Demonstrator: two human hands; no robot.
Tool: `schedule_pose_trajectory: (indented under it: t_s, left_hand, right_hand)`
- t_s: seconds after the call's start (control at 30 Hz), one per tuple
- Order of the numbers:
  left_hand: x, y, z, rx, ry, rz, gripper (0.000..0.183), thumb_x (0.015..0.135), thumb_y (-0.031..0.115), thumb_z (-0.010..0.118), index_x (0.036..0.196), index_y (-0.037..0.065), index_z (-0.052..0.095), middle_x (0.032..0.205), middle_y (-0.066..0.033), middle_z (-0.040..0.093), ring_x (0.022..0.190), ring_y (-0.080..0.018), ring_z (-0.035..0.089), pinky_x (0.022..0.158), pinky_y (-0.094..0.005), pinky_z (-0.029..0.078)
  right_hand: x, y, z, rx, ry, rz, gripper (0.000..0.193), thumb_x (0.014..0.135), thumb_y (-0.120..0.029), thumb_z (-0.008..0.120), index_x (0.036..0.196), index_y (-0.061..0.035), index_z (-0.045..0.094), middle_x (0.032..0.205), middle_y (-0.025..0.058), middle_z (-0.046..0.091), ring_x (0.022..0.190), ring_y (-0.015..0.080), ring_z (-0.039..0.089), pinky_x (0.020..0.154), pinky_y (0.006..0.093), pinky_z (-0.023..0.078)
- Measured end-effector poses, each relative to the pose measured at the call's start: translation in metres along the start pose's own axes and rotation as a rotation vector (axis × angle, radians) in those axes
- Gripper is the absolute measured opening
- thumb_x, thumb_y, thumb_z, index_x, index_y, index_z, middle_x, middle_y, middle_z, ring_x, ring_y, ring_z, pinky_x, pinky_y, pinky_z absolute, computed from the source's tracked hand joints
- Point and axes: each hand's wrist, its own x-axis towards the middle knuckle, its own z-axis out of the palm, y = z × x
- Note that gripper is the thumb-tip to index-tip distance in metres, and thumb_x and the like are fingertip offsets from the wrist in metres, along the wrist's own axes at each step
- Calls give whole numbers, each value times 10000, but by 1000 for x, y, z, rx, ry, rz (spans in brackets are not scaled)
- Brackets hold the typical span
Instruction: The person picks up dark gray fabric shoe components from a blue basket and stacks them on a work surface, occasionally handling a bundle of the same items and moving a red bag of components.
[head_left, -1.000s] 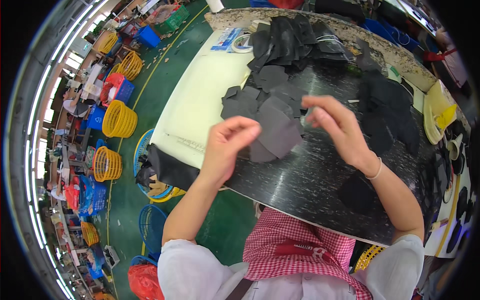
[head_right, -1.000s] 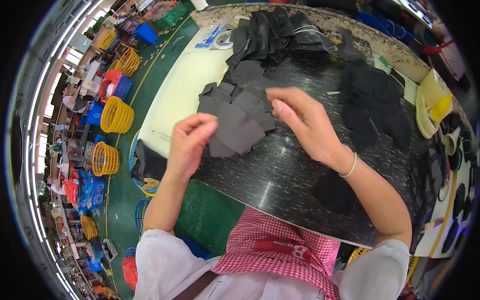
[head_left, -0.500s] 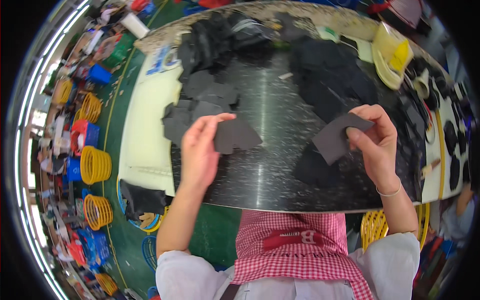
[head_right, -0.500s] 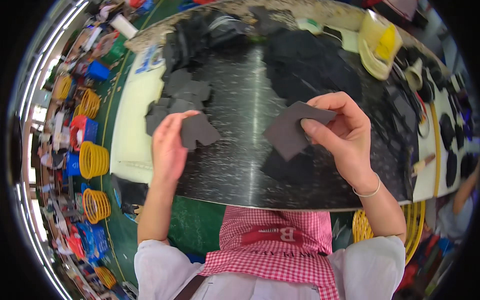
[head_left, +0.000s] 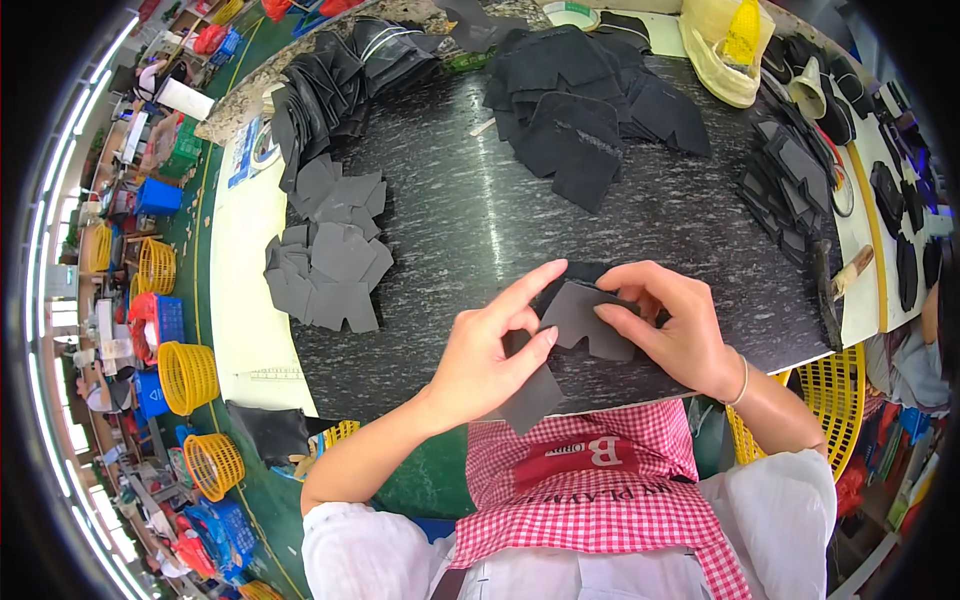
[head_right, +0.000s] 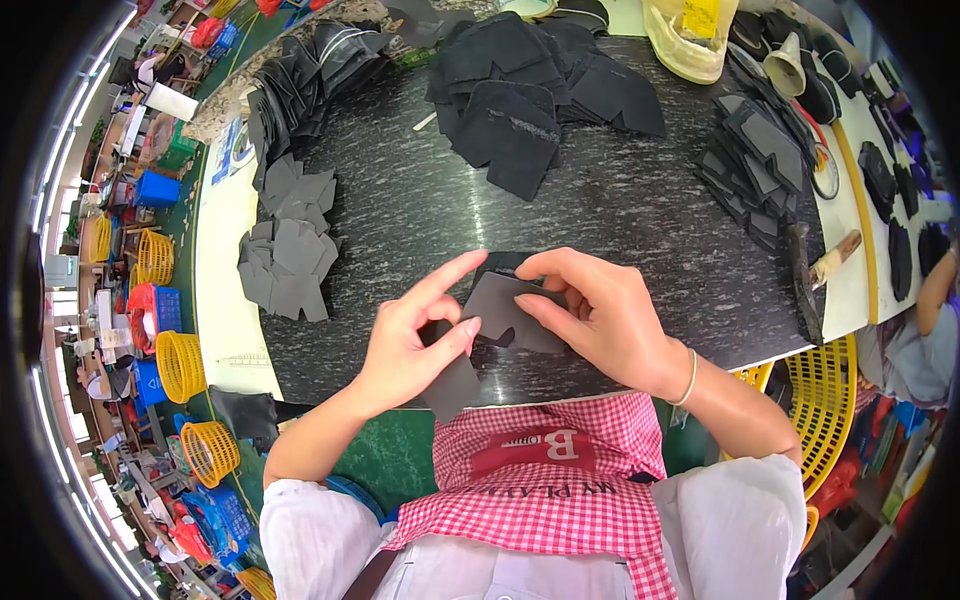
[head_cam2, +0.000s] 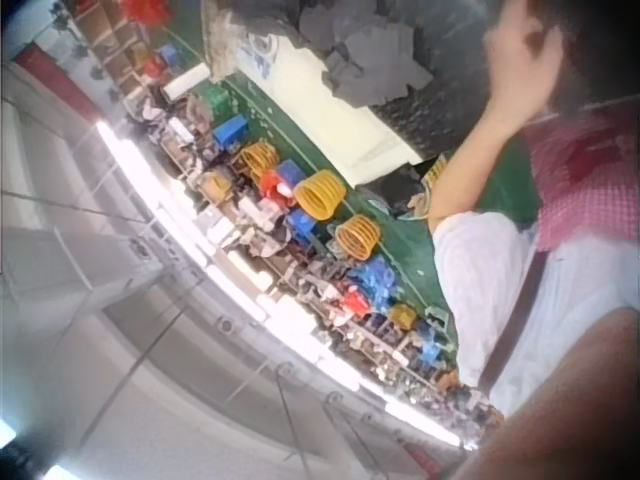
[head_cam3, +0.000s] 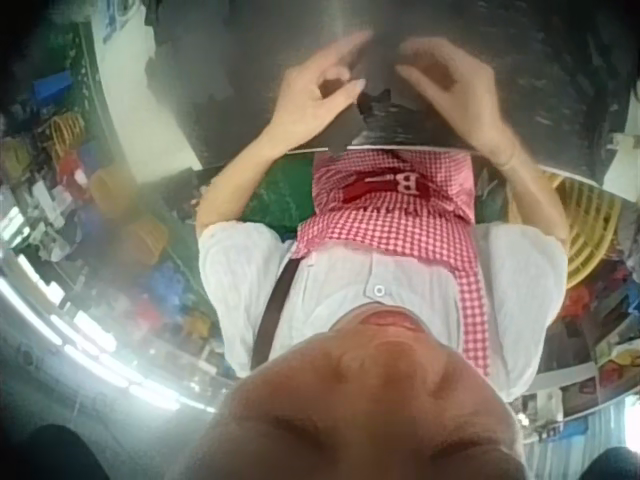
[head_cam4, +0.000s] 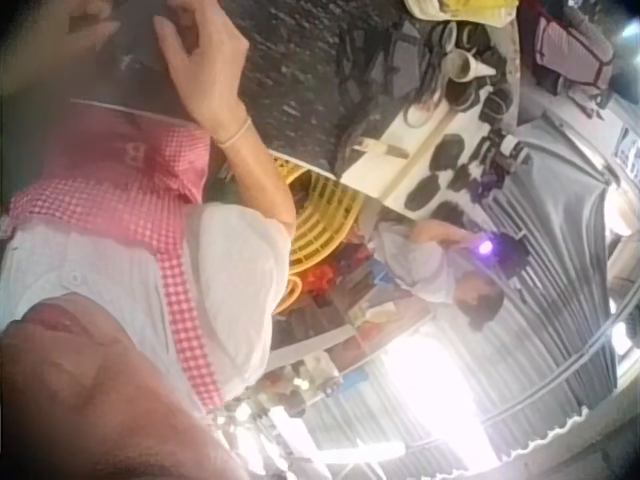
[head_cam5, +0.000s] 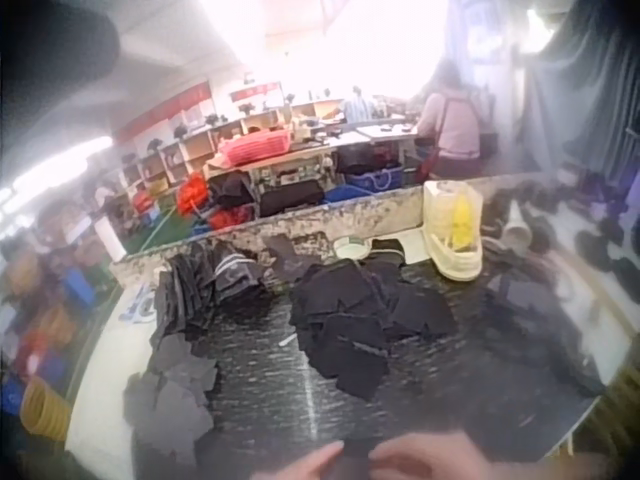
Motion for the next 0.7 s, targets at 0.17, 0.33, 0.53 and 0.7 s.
schedule_pose_trajectory:
  t_s: [0.17,0.33,0.53,0.7]
  left_hand:
    - [5,5,11,193,-74,-46,638,827,73,575,1404,108,307,630,-86,587,562,-293,618,531,-402,470]
    - [6,-4,12,413,-7,101,487,821,31,606,1277,104,451,588,-53,545,504,-181,583,511,-304,441]
    - [19,13,-49,167,196,-26,239,862,138,673,1073,61,592,705,44,566,598,-32,506,571,-213,419]
    - [61,-2,-49,3,206,133,246,921,78,571,1161,31,599,963,-44,688,873,-80,617,782,-239,475]
  right_hand:
    - [14,6,1,-243,-56,-100,201,819,-143,694,958,-67,571,769,81,615,594,216,619,524,313,484]
    - [19,16,8,-508,-51,-380,227,782,-189,722,906,-87,562,772,64,577,619,259,624,540,350,495]
    - [74,8,-19,-556,164,-587,323,767,-139,676,1067,-55,587,1055,127,590,997,296,604,802,347,517]
    - [86,49,-11,-791,54,-702,347,795,-54,559,1140,-24,577,1136,159,612,1047,287,620,857,350,520]
